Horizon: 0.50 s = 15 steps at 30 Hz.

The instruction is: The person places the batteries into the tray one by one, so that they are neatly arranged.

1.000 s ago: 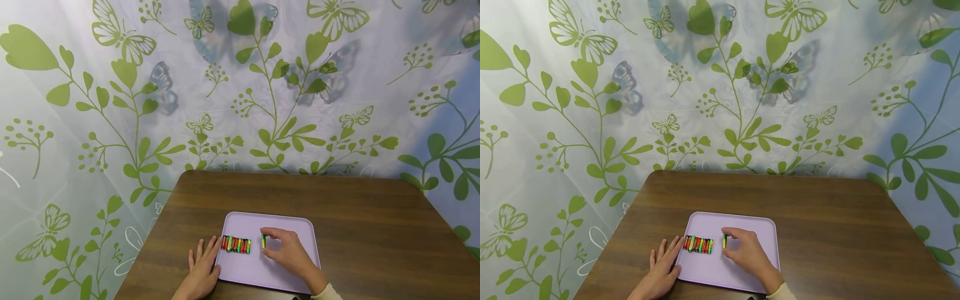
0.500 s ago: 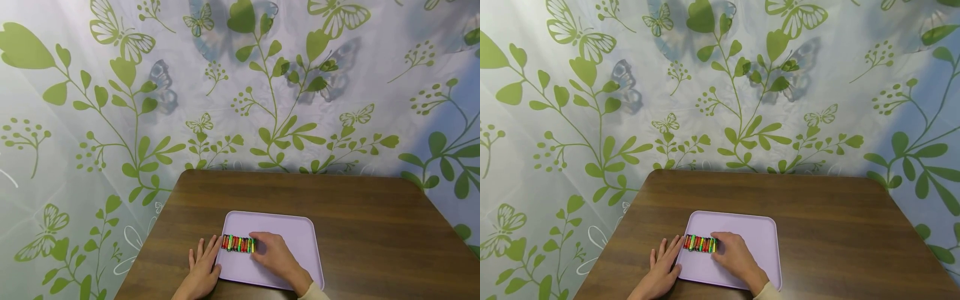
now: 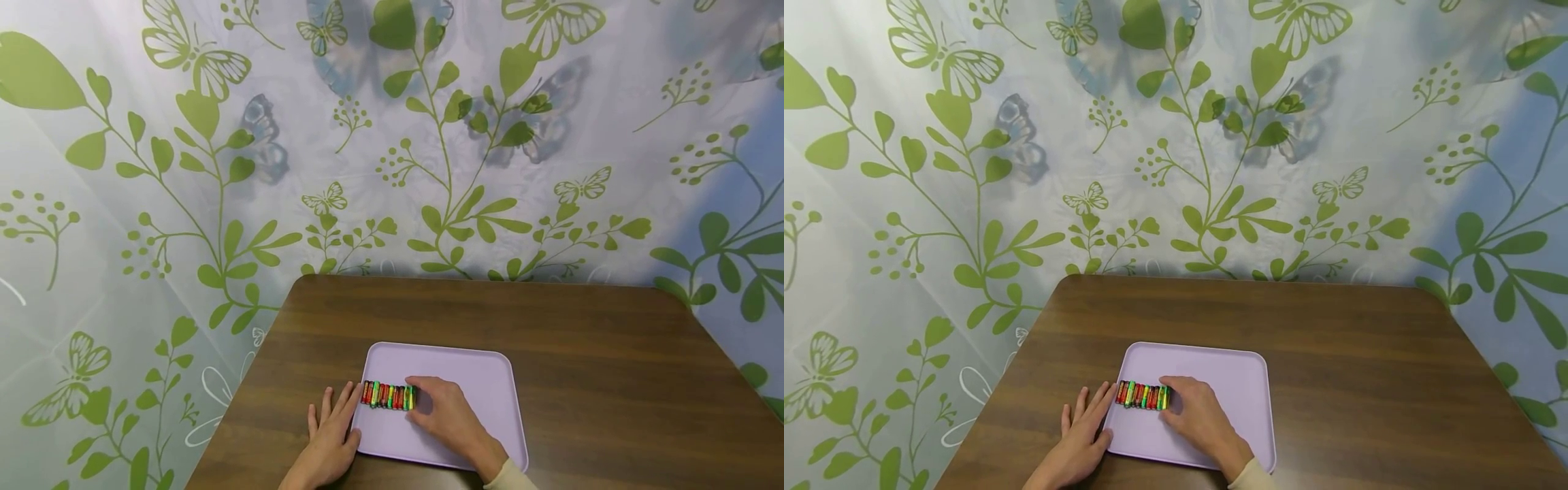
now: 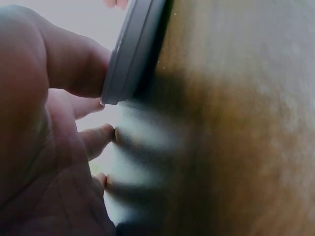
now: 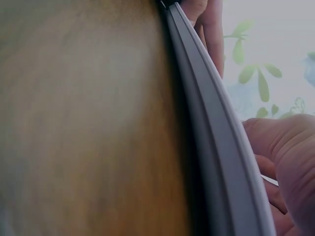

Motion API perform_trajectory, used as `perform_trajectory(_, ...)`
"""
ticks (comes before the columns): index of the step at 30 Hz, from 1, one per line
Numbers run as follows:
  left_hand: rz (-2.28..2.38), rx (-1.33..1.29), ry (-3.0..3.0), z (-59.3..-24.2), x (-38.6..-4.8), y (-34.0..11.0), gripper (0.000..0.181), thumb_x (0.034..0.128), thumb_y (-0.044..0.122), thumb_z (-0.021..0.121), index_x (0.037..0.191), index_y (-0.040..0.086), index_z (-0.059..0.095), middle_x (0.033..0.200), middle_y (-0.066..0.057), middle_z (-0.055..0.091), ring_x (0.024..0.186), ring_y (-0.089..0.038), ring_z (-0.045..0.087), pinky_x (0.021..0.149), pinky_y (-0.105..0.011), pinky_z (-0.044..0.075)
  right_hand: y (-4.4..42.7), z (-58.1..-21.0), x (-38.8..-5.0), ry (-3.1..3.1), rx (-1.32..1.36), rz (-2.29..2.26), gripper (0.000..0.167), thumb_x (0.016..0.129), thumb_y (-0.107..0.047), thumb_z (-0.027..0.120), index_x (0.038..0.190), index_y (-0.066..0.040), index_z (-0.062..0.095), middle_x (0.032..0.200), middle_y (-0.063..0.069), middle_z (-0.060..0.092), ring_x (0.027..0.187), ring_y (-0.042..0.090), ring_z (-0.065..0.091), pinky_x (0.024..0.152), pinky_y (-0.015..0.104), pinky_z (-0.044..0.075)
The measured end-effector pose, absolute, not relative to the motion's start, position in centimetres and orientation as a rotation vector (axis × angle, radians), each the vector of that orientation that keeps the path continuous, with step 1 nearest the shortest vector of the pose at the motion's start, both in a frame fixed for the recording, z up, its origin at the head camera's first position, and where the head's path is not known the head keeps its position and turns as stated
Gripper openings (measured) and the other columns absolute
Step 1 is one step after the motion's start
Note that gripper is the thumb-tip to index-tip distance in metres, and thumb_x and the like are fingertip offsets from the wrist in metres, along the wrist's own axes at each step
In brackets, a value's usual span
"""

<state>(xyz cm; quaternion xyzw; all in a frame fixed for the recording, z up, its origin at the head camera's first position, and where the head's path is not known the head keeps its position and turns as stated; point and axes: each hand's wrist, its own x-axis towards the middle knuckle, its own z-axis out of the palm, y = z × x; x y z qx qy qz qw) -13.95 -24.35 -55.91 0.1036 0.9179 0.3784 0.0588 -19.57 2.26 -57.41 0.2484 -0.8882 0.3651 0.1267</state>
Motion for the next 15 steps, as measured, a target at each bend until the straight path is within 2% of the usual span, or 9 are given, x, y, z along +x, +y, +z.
perform_trajectory(5,1.155,0.303,2.757,-55.6,-14.0,-24.5,0.082,0.0979,0.013,0.073,0.172,0.013,0.037,0.179,-0.023,0.028,0.165,-0.061,-0.003,0.119,-0.084,-0.017,3.5,-57.0,-19.7,-2.586,0.661,1.124,0.057,0.077,-0.015,0.098,0.13,-0.009,0.079,0.125,0.003,0.082,0.116,0.021,0.078,0.103,0.045,0.062)
perform_trajectory(8,1.164,0.292,2.773,-55.1,-14.1,-24.8,0.079,0.0995,0.019,0.074,0.17,0.012,0.04,0.177,-0.023,0.034,0.165,-0.061,0.006,0.12,-0.086,-0.009,5.2,-56.6,-19.8,-2.574,0.629,1.115,0.053,0.081,-0.019,0.096,0.13,-0.01,0.079,0.126,0.001,0.082,0.111,0.02,0.079,0.099,0.044,0.063)
perform_trajectory(12,1.144,0.288,2.944,-54.4,-14.6,-25.5,0.068,0.1018,0.019,0.073,0.164,0.006,0.049,0.167,-0.023,0.05,0.158,-0.056,0.036,0.126,-0.08,0.017,8.5,-56.0,-19.7,-2.487,0.627,1.027,0.047,0.084,-0.018,0.094,0.128,-0.009,0.08,0.121,0.001,0.083,0.1,0.024,0.08,0.091,0.042,0.064)
perform_trajectory(15,1.166,0.219,3.121,-53.4,-15.2,-26.3,0.058,0.1037,0.019,0.073,0.158,0.004,0.056,0.159,-0.022,0.06,0.149,-0.049,0.053,0.122,-0.07,0.04,11.3,-55.0,-19.9,-2.387,0.618,0.941,0.045,0.082,-0.013,0.094,0.125,-0.008,0.081,0.116,0.002,0.084,0.093,0.026,0.08,0.087,0.03,0.062)
